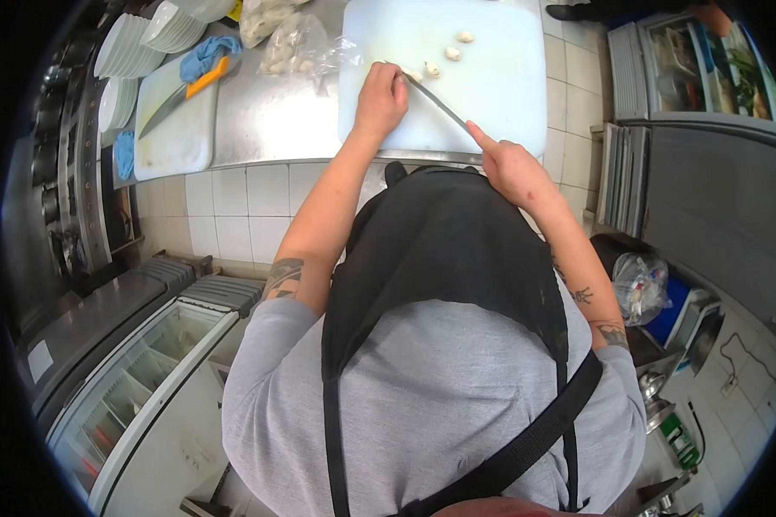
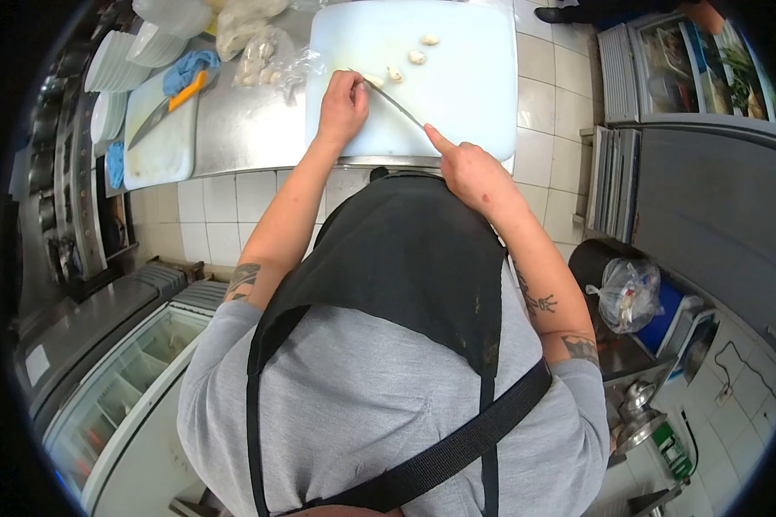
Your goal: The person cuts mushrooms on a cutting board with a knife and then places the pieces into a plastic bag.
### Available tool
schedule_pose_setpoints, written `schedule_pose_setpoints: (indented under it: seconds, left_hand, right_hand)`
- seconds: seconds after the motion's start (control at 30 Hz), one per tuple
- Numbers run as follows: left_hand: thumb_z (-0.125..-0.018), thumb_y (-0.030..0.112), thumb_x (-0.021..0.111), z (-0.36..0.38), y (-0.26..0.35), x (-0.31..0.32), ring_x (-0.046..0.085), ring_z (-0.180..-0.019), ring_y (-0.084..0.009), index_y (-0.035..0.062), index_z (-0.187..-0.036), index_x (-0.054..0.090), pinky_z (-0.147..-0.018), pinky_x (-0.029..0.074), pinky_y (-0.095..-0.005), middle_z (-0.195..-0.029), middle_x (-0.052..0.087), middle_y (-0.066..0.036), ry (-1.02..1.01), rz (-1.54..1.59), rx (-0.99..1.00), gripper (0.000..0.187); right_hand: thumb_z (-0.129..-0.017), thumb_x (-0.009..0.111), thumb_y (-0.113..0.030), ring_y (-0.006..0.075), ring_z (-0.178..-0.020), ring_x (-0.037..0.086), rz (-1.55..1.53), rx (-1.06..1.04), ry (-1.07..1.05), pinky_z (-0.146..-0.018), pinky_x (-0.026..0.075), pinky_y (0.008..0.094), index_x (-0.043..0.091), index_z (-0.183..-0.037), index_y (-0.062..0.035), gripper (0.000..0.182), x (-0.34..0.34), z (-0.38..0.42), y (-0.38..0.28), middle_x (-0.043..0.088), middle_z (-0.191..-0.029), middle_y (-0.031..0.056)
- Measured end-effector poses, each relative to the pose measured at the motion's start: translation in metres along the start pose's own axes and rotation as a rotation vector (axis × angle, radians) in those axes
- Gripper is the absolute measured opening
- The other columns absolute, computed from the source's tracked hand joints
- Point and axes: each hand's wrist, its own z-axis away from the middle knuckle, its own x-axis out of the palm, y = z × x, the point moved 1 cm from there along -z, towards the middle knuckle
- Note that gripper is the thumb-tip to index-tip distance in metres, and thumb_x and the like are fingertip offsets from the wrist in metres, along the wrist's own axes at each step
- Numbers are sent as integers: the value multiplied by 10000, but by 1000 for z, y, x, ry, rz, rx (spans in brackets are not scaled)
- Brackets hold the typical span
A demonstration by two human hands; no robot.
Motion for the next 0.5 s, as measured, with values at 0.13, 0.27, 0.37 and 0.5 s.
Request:
schedule_pose_setpoints:
  seconds: [0.13,0.27,0.37,0.5]
  left_hand:
    - [-933,33,612,-2,2,-3,634,-864,-377,49,-1074,610,-764,527,-453,-1036,618,-168,-28,-4,-52,142]
    - [-925,28,626,-11,10,-15,646,-894,-355,36,-1112,625,-800,527,-454,-1052,633,-172,-21,42,-57,187]
    - [-922,23,616,-31,2,-44,649,-933,-370,4,-1140,637,-871,530,-453,-1046,643,-189,117,-68,50,220]
    - [-918,12,579,-75,-49,-90,679,-1009,-404,10,-1150,667,-882,552,-458,-1100,695,-223,96,-325,48,248]
  right_hand:
    - [-995,539,-93,413,-773,663,-129,-3,-30,-776,528,489,467,-1579,-205,599,1,0,20,669,-830,259]
    - [-993,528,-92,395,-764,658,-256,72,-29,-797,528,440,502,-1558,-202,576,-26,10,27,680,-867,252]
    - [-991,524,-89,392,-756,653,-285,74,13,-799,529,431,517,-1548,-202,568,-27,15,22,682,-874,253]
    - [-992,531,-99,392,-749,649,-342,-2,-7,-800,529,429,517,-1548,-206,566,-23,10,6,685,-875,261]
